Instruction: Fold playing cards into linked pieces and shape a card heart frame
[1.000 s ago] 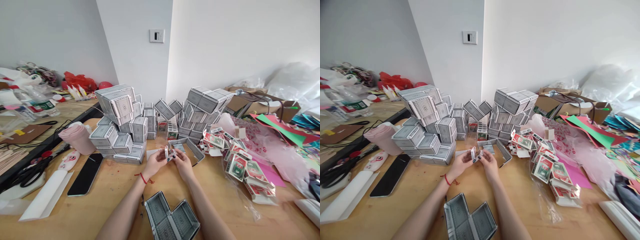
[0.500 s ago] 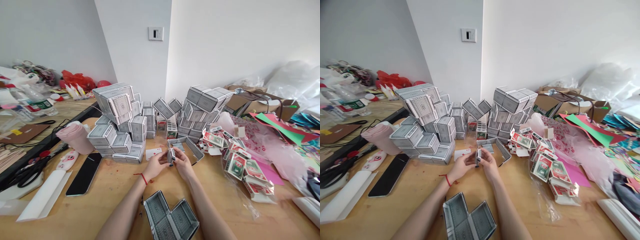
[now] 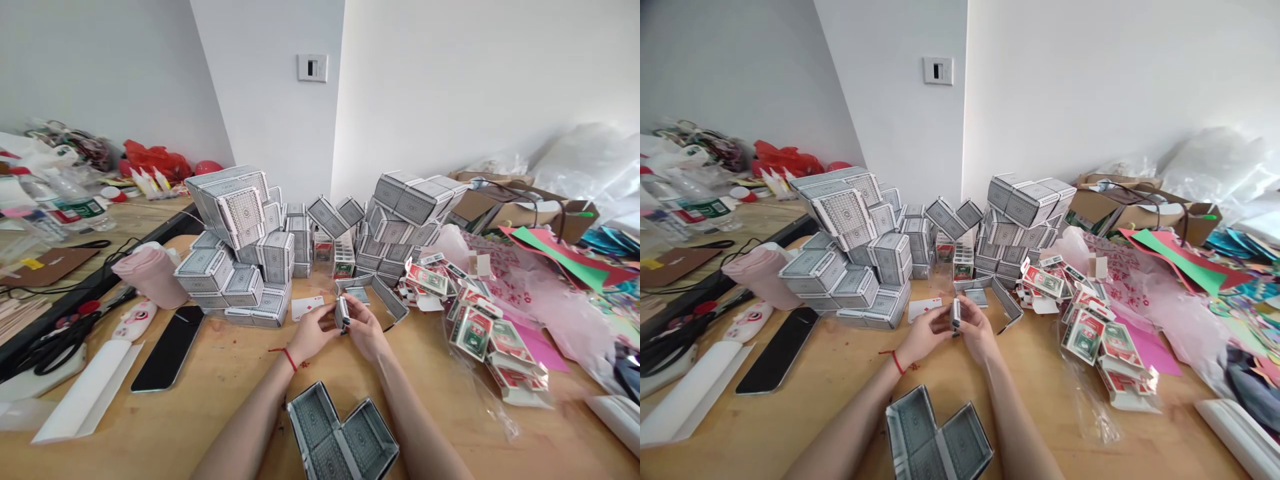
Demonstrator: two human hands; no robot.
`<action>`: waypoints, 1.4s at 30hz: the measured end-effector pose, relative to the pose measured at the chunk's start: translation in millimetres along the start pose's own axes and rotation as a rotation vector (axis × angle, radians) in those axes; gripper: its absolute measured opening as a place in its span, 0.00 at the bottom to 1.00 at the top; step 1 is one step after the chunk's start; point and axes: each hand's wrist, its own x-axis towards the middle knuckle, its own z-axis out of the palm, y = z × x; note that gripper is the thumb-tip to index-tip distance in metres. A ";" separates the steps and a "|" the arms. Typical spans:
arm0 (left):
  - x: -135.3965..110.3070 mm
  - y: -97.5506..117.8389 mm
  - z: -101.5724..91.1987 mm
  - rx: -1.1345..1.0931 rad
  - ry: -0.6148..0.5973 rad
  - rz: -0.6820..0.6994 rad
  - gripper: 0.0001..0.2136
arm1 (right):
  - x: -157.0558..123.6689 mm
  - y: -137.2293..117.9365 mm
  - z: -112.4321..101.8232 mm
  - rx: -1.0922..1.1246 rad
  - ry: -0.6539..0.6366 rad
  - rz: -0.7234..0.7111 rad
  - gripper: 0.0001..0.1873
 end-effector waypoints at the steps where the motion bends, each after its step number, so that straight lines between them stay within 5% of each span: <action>1: -0.2 0.7 -0.2 0.039 0.011 0.020 0.26 | -0.2 0.4 0.2 -0.032 0.007 -0.004 0.29; 17: -3.3 5.1 -0.4 0.613 0.120 0.254 0.25 | 3.9 12.3 -2.7 -0.120 0.173 0.030 0.19; 23: -2.8 -2.6 -2.3 0.653 0.156 0.277 0.25 | 3.5 6.9 0.7 -0.153 0.114 0.029 0.16; 33: -4.2 -7.6 -4.6 0.695 0.183 0.302 0.26 | 0.3 6.3 -0.9 -0.588 0.071 -0.131 0.17; 42: -4.1 -6.6 -5.7 0.734 0.150 0.315 0.27 | -0.2 8.0 -1.6 -0.744 0.132 -0.202 0.15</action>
